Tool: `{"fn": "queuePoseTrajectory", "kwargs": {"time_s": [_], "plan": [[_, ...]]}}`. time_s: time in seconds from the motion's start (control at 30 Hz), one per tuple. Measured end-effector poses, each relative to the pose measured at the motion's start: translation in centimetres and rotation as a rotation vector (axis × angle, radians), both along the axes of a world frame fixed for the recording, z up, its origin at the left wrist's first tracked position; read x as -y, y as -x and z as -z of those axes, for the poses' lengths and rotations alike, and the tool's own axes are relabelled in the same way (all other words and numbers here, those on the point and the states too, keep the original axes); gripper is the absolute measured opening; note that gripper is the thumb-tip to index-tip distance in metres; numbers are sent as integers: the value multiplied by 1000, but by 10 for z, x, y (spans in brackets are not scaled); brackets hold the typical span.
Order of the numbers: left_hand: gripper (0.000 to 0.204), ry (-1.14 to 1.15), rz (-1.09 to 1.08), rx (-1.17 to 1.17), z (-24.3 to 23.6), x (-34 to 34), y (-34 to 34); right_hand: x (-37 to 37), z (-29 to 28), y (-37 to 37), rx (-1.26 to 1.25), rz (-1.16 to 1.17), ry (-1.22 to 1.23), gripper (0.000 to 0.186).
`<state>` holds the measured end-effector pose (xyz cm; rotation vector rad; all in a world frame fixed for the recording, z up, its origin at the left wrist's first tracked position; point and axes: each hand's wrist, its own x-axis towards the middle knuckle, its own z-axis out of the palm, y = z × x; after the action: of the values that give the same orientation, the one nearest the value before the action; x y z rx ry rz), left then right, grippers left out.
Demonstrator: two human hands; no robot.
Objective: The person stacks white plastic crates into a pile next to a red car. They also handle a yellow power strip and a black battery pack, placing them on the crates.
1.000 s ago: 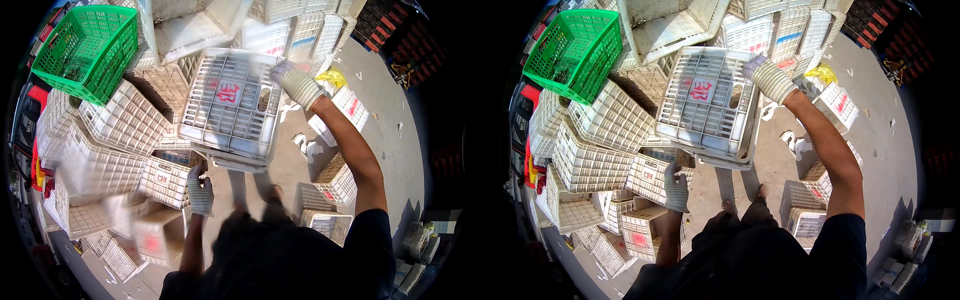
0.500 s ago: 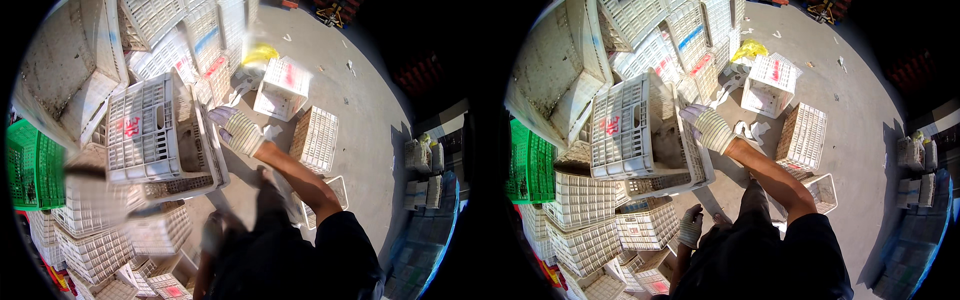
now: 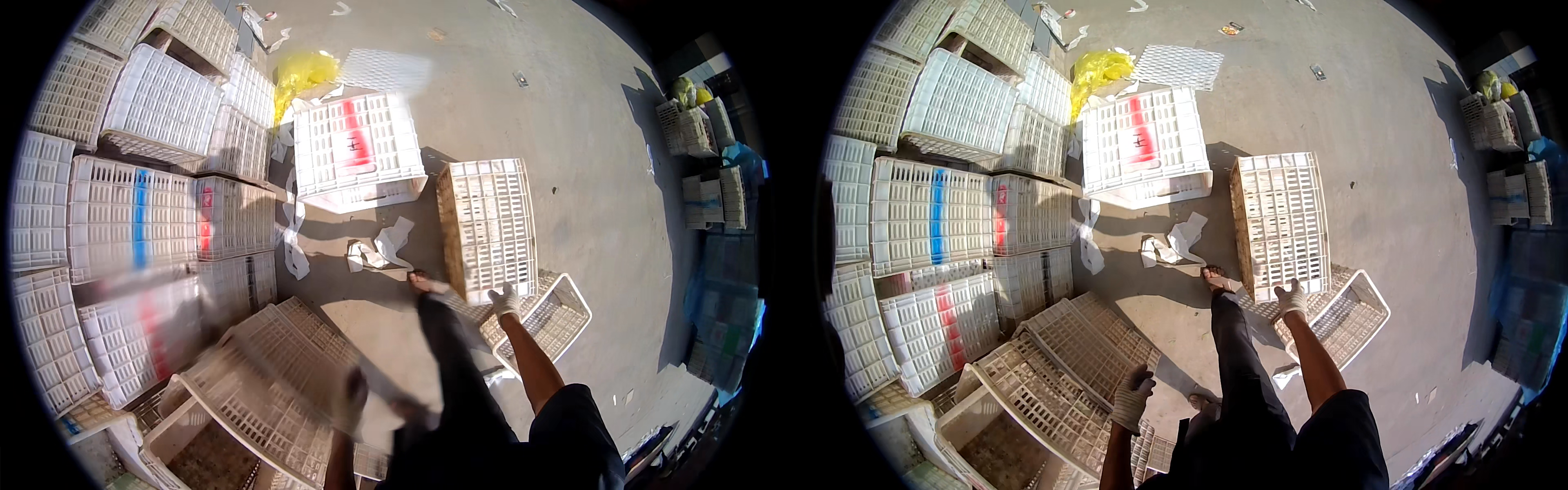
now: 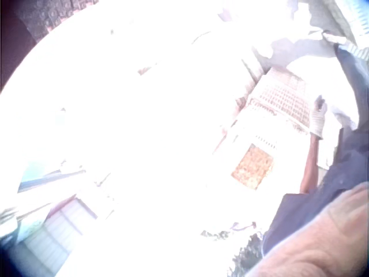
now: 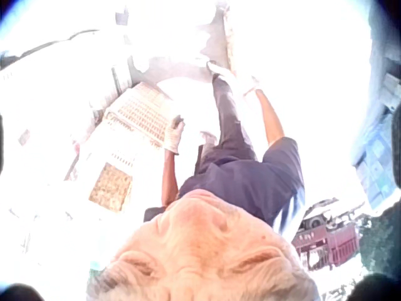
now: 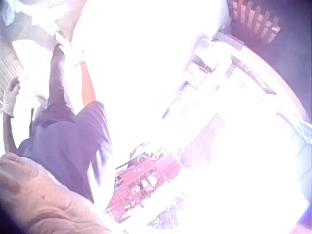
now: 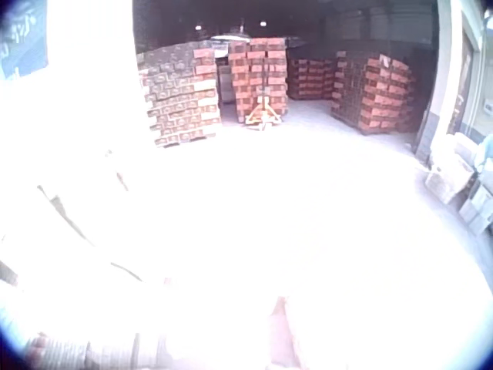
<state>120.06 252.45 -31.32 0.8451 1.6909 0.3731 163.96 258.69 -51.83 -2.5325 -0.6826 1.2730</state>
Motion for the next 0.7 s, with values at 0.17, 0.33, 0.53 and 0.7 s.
{"fn": "queuePoseTrajectory", "kwargs": {"time_s": [0.17,0.33,0.53,0.7], "plan": [[38,2,-193,179,91,-226,-50,-8,77,-94,273,102,-62,87],[70,-26,-613,495,162,-399,-98,-23,165,-168,78,326,-43,80],[27,-77,-1073,1061,203,-454,-135,-22,146,-175,-294,399,50,21],[15,-250,-923,948,145,-433,-142,-106,70,-127,-354,294,-231,17]]}}
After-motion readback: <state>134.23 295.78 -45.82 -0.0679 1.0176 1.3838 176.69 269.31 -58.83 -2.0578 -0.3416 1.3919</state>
